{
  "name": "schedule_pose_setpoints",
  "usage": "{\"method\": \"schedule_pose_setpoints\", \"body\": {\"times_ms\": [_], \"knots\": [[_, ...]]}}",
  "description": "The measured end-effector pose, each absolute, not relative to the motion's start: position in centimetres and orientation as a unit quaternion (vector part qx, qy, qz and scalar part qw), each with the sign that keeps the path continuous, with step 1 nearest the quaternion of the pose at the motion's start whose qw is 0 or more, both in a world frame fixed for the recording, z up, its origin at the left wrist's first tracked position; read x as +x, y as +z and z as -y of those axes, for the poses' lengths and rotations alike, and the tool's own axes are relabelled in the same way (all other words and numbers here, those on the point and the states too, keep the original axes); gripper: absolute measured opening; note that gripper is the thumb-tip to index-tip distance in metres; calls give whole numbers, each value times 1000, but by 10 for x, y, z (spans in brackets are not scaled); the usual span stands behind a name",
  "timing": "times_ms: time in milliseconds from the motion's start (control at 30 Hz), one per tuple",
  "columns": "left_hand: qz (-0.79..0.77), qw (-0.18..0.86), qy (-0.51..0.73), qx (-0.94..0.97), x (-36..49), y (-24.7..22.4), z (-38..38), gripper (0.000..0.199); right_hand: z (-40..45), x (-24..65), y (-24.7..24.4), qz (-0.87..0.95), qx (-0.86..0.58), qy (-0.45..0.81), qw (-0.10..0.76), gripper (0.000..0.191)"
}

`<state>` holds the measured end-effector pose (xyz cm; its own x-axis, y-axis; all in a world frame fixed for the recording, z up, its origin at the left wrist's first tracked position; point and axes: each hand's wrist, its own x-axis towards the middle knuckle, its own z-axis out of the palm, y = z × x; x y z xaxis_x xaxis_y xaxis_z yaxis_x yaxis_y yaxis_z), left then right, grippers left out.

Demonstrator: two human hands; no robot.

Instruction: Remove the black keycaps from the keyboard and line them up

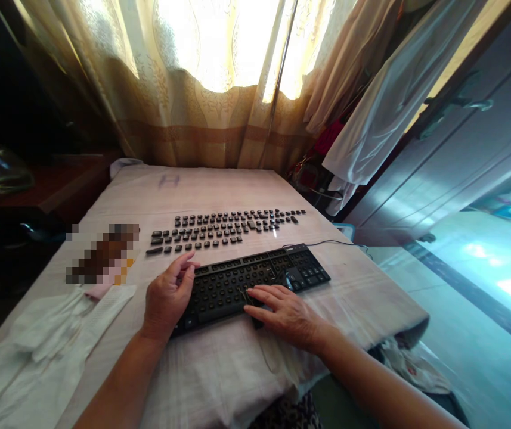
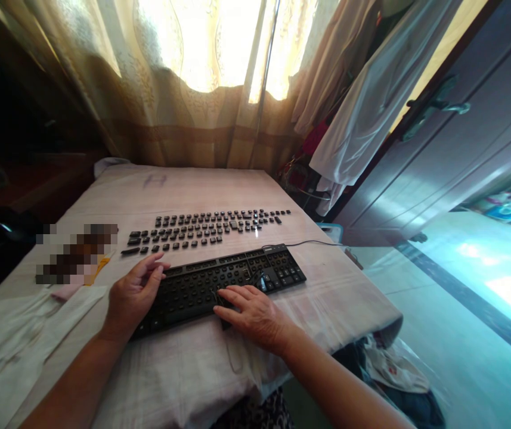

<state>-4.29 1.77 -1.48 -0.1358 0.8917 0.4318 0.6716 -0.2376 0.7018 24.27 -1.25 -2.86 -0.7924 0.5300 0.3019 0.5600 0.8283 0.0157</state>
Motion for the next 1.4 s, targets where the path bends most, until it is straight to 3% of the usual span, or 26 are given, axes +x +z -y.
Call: {"method": "schedule_pose_setpoints", "body": {"times_ms": [167,367,433,667,1067,1200,1400], "knots": [[-609,114,443,649,-42,-17,-19,40,17,243,-36,933,-277,-27,227,29],[-614,125,436,646,-42,-18,-19,40,12,238,-31,746,-440,174,469,21],[-616,129,434,645,-42,-19,-19,40,3,240,-26,691,-474,229,496,21],[-618,120,433,645,-42,-18,-19,39,-17,258,-11,782,-439,246,368,16],[-625,118,434,638,-42,-17,-19,39,-23,252,-4,847,-375,255,278,18],[-626,119,429,640,-42,-19,-19,39,-22,249,-9,855,-369,245,270,12],[-624,116,426,645,-43,-21,-19,38,-23,247,-19,842,-365,220,330,11]]}}
